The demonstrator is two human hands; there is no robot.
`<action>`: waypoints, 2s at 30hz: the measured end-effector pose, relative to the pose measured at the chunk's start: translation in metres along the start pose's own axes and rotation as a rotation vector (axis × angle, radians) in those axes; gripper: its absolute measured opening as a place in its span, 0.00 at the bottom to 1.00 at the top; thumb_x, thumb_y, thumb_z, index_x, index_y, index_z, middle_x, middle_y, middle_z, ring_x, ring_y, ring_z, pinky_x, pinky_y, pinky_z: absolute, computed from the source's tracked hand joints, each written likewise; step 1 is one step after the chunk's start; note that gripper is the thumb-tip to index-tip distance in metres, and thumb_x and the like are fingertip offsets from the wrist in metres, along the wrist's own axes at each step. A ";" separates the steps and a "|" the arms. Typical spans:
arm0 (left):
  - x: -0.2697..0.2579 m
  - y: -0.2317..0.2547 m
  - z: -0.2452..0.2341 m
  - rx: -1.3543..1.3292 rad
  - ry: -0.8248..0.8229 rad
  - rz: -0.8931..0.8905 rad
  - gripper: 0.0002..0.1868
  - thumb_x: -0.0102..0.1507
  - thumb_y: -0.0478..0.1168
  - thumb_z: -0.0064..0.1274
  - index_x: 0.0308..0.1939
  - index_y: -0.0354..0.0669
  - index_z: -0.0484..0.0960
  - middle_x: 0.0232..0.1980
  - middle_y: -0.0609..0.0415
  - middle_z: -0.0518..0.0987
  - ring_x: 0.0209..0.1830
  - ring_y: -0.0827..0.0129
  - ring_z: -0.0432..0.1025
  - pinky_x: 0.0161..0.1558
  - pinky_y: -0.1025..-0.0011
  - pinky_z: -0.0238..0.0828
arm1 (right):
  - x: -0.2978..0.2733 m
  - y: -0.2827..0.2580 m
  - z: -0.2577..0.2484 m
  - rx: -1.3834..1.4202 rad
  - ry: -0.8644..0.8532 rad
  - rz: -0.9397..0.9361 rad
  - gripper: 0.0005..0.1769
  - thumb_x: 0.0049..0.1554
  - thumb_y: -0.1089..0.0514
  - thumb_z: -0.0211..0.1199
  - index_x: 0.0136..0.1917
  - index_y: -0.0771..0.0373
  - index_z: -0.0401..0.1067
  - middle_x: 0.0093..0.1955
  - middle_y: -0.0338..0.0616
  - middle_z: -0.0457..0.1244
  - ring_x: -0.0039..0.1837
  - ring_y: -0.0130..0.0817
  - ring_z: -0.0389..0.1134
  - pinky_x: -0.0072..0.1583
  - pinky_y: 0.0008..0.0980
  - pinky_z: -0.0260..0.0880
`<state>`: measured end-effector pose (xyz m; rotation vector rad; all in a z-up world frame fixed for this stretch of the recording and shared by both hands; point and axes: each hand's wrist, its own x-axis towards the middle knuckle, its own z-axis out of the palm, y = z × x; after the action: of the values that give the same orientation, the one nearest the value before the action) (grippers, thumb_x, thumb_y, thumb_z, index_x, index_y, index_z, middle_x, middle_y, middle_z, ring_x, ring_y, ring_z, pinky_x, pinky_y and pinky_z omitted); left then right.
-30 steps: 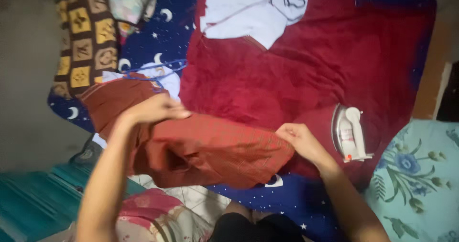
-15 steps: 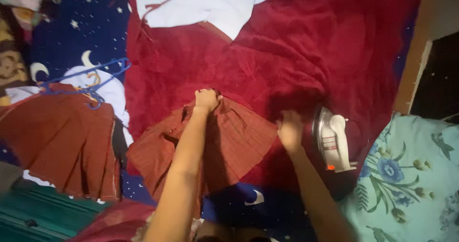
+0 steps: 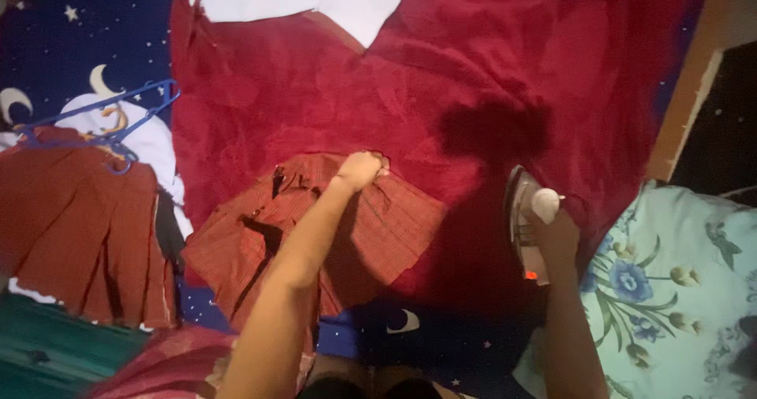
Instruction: The person irons a red plaid skirt on a bed. They repeatedly smooth the fabric with one hand and move a white iron over the garment with the other, adjusting the skirt's position multiple times.
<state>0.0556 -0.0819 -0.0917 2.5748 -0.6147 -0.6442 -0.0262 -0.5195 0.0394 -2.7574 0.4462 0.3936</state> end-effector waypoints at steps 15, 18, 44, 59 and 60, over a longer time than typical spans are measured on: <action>0.025 0.003 0.005 0.047 -0.086 -0.217 0.26 0.69 0.61 0.47 0.43 0.41 0.86 0.44 0.39 0.83 0.48 0.43 0.78 0.50 0.48 0.74 | -0.065 -0.075 0.101 -0.281 -0.356 -0.277 0.45 0.55 0.29 0.62 0.68 0.68 0.65 0.49 0.58 0.70 0.51 0.52 0.73 0.55 0.48 0.72; 0.018 0.003 -0.017 -0.048 -0.091 -0.241 0.28 0.64 0.65 0.52 0.43 0.43 0.85 0.43 0.40 0.84 0.48 0.45 0.78 0.51 0.49 0.73 | -0.047 -0.072 0.105 -0.079 -0.208 -0.349 0.44 0.53 0.32 0.64 0.68 0.67 0.66 0.53 0.60 0.69 0.53 0.58 0.71 0.53 0.51 0.71; -0.058 -0.102 -0.064 -0.565 -0.094 -0.458 0.21 0.60 0.58 0.61 0.44 0.46 0.88 0.48 0.48 0.86 0.53 0.58 0.78 0.58 0.59 0.70 | 0.025 -0.190 0.128 -0.181 -0.274 -0.599 0.45 0.49 0.33 0.69 0.70 0.63 0.66 0.50 0.58 0.70 0.51 0.53 0.73 0.53 0.48 0.72; -0.064 -0.077 -0.076 -0.349 -0.295 -0.564 0.16 0.60 0.56 0.60 0.45 0.57 0.89 0.47 0.57 0.85 0.50 0.65 0.78 0.58 0.55 0.68 | 0.036 -0.231 0.125 -0.253 -0.384 -0.751 0.46 0.49 0.31 0.69 0.68 0.65 0.65 0.41 0.56 0.70 0.45 0.52 0.74 0.50 0.48 0.73; -0.068 -0.069 -0.075 -0.224 -0.282 -0.534 0.14 0.64 0.55 0.56 0.46 0.57 0.87 0.43 0.54 0.85 0.46 0.63 0.80 0.55 0.55 0.72 | 0.038 -0.229 0.122 -0.222 -0.365 -0.813 0.43 0.48 0.32 0.70 0.64 0.65 0.67 0.40 0.56 0.70 0.46 0.52 0.73 0.50 0.48 0.73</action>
<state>0.0621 0.0298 -0.0423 2.4508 0.0829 -1.1875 0.0614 -0.2807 -0.0236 -2.6839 -0.8219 0.7227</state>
